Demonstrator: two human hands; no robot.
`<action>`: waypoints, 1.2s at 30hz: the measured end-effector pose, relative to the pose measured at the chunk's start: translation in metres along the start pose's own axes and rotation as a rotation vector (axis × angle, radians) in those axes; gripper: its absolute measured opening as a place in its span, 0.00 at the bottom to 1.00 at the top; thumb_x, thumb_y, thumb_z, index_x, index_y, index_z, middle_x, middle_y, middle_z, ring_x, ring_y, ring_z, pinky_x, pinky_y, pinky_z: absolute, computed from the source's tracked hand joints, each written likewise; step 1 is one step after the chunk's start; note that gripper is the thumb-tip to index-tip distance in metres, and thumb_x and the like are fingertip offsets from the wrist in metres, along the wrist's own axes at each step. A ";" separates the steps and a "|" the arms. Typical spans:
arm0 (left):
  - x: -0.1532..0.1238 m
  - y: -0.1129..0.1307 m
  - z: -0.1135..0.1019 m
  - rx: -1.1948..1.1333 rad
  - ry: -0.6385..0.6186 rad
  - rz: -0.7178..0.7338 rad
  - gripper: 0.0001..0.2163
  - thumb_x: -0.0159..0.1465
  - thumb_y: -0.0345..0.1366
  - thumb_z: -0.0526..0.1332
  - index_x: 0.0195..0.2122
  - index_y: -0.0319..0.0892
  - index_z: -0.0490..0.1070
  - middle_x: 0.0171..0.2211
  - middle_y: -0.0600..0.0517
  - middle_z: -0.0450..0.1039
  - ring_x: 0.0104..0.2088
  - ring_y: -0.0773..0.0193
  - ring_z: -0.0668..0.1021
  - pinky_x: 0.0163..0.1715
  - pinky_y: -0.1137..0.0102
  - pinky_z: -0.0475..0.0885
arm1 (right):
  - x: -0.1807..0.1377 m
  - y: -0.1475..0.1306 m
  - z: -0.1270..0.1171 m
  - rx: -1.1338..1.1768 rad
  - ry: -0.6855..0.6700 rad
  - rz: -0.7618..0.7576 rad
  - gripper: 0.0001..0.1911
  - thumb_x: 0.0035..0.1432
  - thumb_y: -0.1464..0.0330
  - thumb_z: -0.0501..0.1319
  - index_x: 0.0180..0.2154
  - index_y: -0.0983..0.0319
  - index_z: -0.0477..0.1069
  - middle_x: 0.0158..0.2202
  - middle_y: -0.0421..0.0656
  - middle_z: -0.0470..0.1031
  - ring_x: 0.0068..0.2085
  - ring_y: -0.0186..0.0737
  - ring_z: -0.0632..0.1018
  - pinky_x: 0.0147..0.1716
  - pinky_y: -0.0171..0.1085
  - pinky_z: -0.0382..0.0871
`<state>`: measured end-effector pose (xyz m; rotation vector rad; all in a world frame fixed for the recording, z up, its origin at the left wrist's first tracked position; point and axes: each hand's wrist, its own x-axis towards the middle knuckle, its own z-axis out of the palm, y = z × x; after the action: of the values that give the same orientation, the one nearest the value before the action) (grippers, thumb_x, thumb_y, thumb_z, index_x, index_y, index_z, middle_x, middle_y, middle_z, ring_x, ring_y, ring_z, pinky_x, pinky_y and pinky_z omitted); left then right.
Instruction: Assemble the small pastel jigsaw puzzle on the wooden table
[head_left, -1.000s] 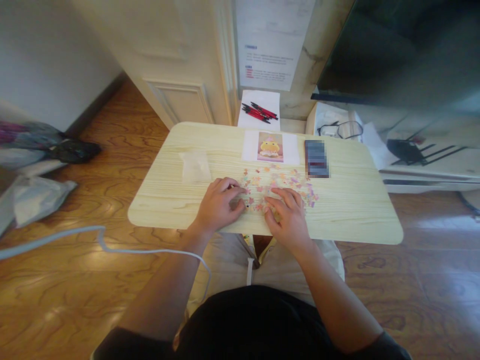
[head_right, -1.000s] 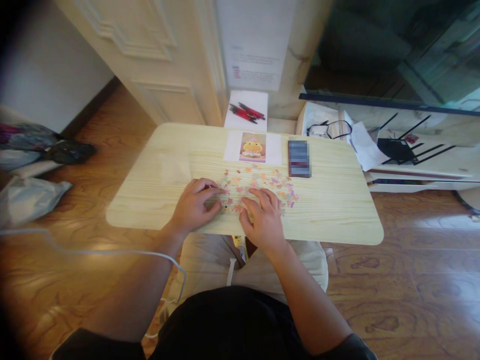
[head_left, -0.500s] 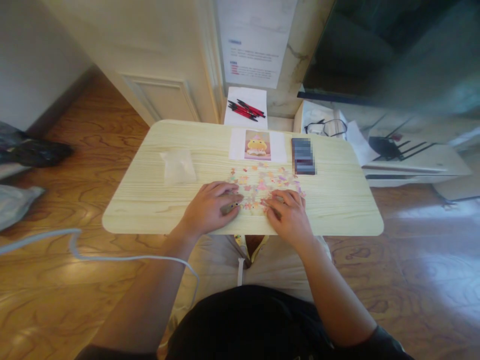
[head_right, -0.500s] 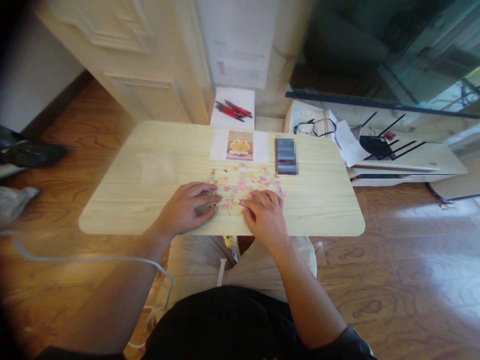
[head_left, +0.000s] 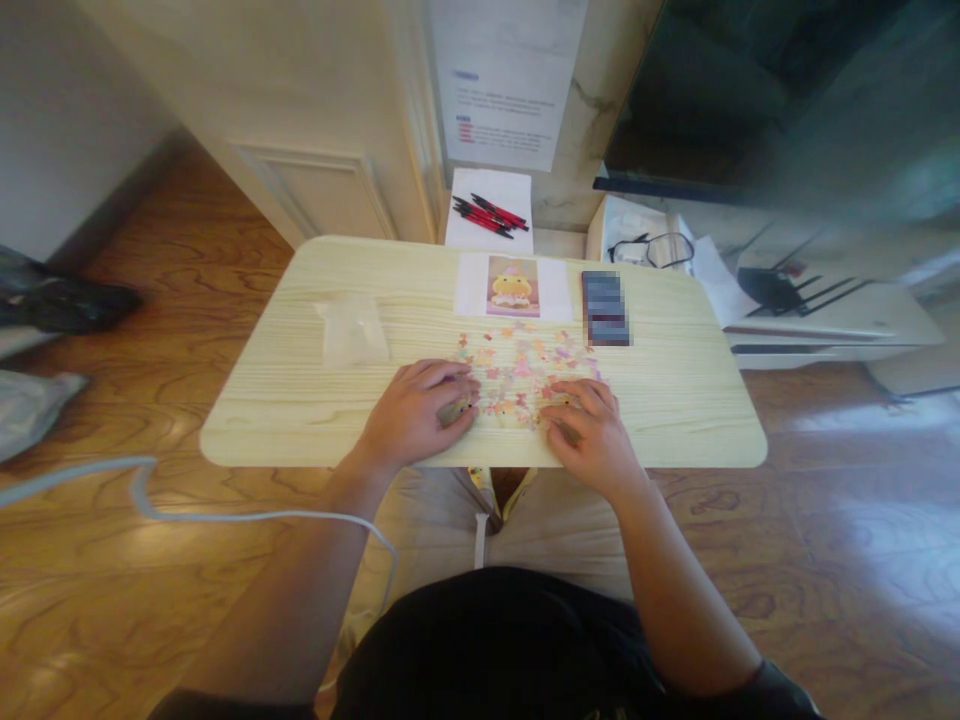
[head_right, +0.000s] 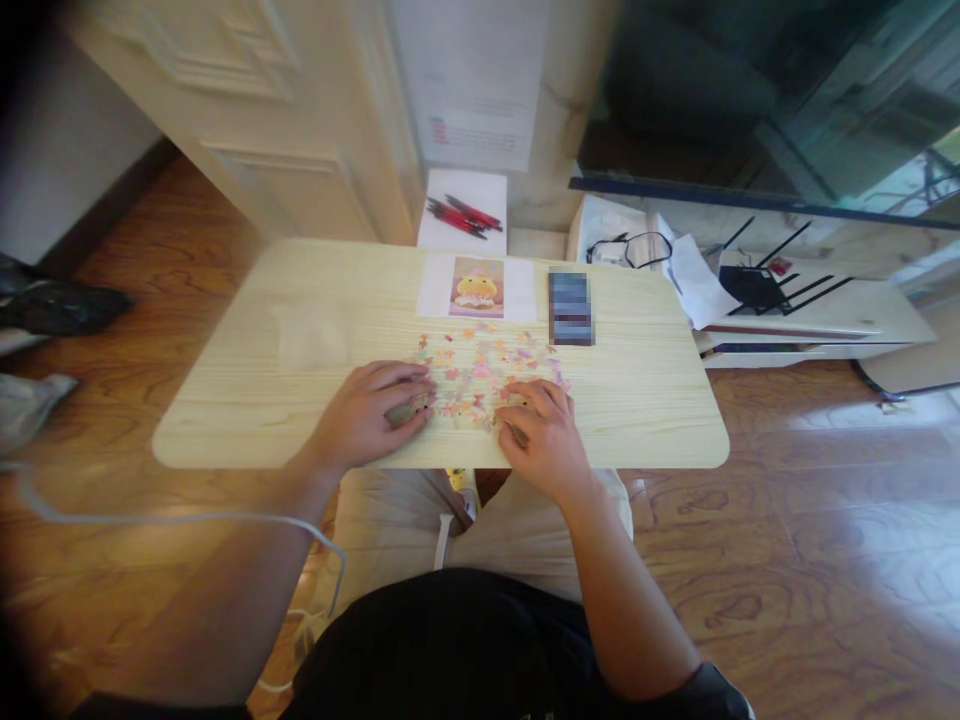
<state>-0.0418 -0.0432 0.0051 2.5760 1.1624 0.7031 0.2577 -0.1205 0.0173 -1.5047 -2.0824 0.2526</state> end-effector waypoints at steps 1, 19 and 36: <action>0.000 0.000 0.000 0.004 0.004 -0.009 0.14 0.68 0.43 0.65 0.53 0.52 0.81 0.59 0.48 0.79 0.58 0.49 0.79 0.58 0.51 0.73 | -0.001 -0.001 0.001 -0.003 -0.020 -0.010 0.11 0.65 0.69 0.65 0.44 0.51 0.85 0.60 0.43 0.77 0.63 0.54 0.70 0.64 0.57 0.66; 0.000 -0.001 0.002 0.010 0.016 -0.031 0.14 0.68 0.44 0.66 0.53 0.50 0.81 0.60 0.48 0.78 0.59 0.48 0.78 0.60 0.50 0.72 | -0.001 0.011 -0.003 -0.059 0.025 0.018 0.19 0.66 0.69 0.63 0.57 0.53 0.80 0.63 0.45 0.75 0.66 0.55 0.68 0.66 0.58 0.64; 0.000 0.000 0.001 0.024 0.002 -0.043 0.14 0.69 0.46 0.65 0.53 0.49 0.81 0.61 0.48 0.77 0.60 0.49 0.78 0.61 0.51 0.72 | 0.000 -0.003 0.001 -0.116 0.003 0.048 0.18 0.68 0.62 0.65 0.58 0.52 0.79 0.65 0.46 0.72 0.68 0.61 0.64 0.67 0.63 0.61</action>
<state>-0.0415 -0.0433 0.0044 2.5624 1.2307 0.6869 0.2550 -0.1214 0.0176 -1.6229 -2.0927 0.1495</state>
